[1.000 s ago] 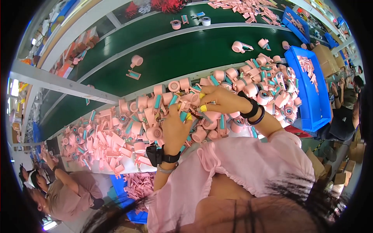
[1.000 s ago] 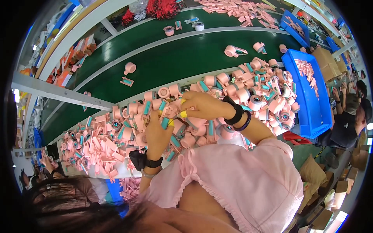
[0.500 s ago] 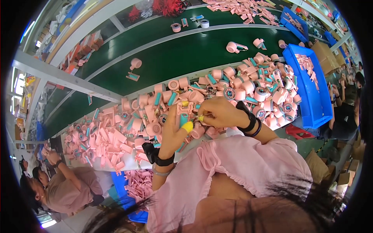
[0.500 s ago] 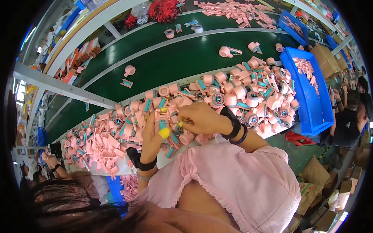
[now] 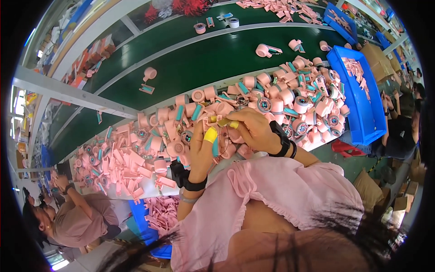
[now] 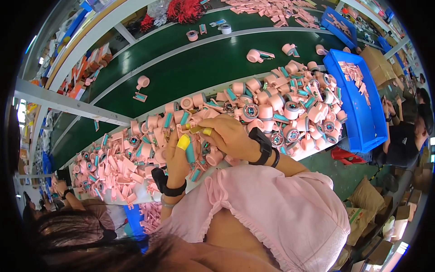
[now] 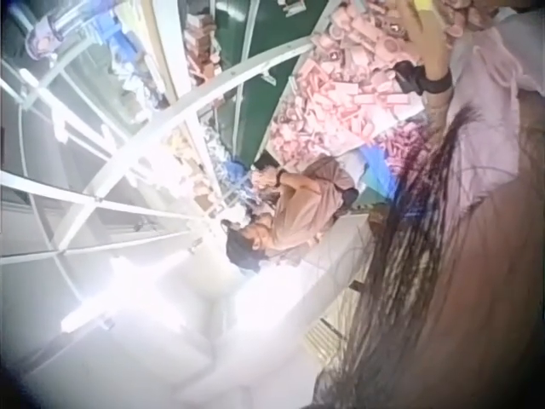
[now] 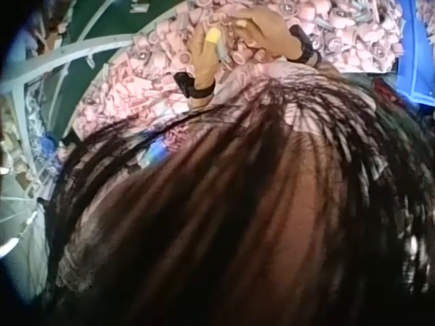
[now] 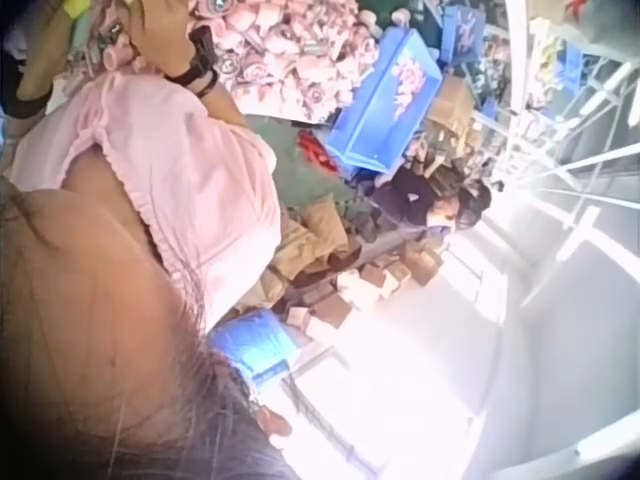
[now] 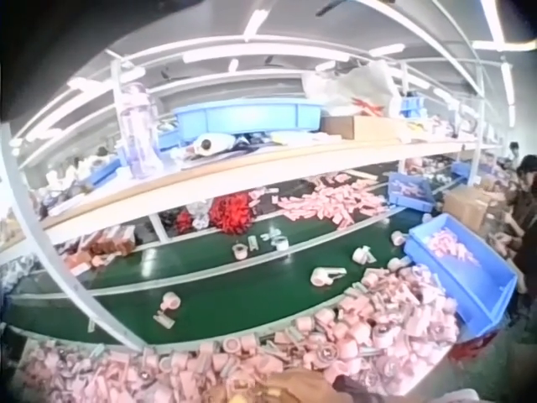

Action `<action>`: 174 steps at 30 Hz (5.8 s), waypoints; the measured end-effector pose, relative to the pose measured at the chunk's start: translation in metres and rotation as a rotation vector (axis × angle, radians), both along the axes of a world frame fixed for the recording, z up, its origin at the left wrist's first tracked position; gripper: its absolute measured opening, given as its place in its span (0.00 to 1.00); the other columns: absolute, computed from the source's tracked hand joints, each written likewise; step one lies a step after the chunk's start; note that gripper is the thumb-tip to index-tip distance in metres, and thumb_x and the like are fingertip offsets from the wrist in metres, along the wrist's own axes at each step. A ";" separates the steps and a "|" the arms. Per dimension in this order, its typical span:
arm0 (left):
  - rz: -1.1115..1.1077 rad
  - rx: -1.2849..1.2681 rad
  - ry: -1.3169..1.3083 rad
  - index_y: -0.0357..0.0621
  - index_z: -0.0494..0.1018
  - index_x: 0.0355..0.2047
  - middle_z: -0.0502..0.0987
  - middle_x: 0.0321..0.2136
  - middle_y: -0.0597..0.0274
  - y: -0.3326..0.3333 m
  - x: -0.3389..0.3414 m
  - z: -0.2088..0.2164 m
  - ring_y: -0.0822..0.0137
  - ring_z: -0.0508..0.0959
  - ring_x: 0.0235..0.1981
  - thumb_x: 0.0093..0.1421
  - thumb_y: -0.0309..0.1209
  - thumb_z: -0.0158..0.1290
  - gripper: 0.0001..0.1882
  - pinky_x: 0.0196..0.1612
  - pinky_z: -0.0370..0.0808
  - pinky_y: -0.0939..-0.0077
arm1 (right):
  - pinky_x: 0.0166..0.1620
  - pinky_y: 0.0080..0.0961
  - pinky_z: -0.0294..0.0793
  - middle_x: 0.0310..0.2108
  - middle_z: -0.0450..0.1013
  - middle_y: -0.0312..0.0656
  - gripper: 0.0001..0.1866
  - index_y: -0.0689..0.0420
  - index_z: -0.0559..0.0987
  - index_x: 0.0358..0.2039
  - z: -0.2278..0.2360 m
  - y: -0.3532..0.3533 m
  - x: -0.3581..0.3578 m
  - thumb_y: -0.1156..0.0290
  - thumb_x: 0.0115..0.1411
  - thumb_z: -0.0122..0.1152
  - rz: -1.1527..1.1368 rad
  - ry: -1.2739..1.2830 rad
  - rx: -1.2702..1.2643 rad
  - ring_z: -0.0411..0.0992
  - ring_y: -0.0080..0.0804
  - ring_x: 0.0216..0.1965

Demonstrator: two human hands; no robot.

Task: Assembling small pink plastic components by attaching yellow parts on a factory production line.

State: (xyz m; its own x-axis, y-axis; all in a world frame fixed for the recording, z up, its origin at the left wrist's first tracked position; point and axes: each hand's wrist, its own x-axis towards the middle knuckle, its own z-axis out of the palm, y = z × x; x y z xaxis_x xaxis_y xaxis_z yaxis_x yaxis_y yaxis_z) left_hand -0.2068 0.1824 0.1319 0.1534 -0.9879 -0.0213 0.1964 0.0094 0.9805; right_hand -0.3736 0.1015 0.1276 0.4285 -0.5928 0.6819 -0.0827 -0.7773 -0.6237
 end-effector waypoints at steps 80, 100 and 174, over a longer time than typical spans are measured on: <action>-0.019 0.160 -0.333 0.35 0.70 0.46 0.75 0.27 0.60 -0.029 0.025 -0.036 0.71 0.73 0.28 0.66 0.34 0.43 0.16 0.28 0.70 0.77 | 0.39 0.32 0.71 0.34 0.72 0.42 0.10 0.56 0.77 0.38 0.000 -0.023 -0.012 0.73 0.54 0.61 0.217 0.153 0.362 0.71 0.40 0.36; 0.200 0.176 -0.557 0.44 0.67 0.54 0.72 0.47 0.62 -0.199 0.166 -0.146 0.67 0.73 0.48 0.65 0.42 0.46 0.22 0.46 0.72 0.68 | 0.46 0.44 0.73 0.43 0.73 0.51 0.20 0.58 0.74 0.46 -0.180 -0.311 -0.040 0.71 0.51 0.60 -0.466 0.964 0.408 0.73 0.50 0.44; 0.095 0.041 -0.348 0.39 0.70 0.49 0.72 0.28 0.70 -0.007 0.017 -0.013 0.81 0.68 0.25 0.66 0.29 0.45 0.13 0.27 0.64 0.86 | 0.26 0.22 0.67 0.29 0.73 0.39 0.06 0.61 0.76 0.35 0.001 -0.017 -0.015 0.73 0.58 0.57 0.556 0.338 0.778 0.72 0.21 0.26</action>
State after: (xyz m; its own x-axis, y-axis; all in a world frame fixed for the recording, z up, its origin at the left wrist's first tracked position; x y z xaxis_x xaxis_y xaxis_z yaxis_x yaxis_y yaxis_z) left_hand -0.1901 0.1757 0.1192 0.2497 -0.9683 0.0094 -0.1489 -0.0288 0.9884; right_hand -0.3888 0.0849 0.1288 0.8780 -0.4783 -0.0163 -0.0988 -0.1478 -0.9841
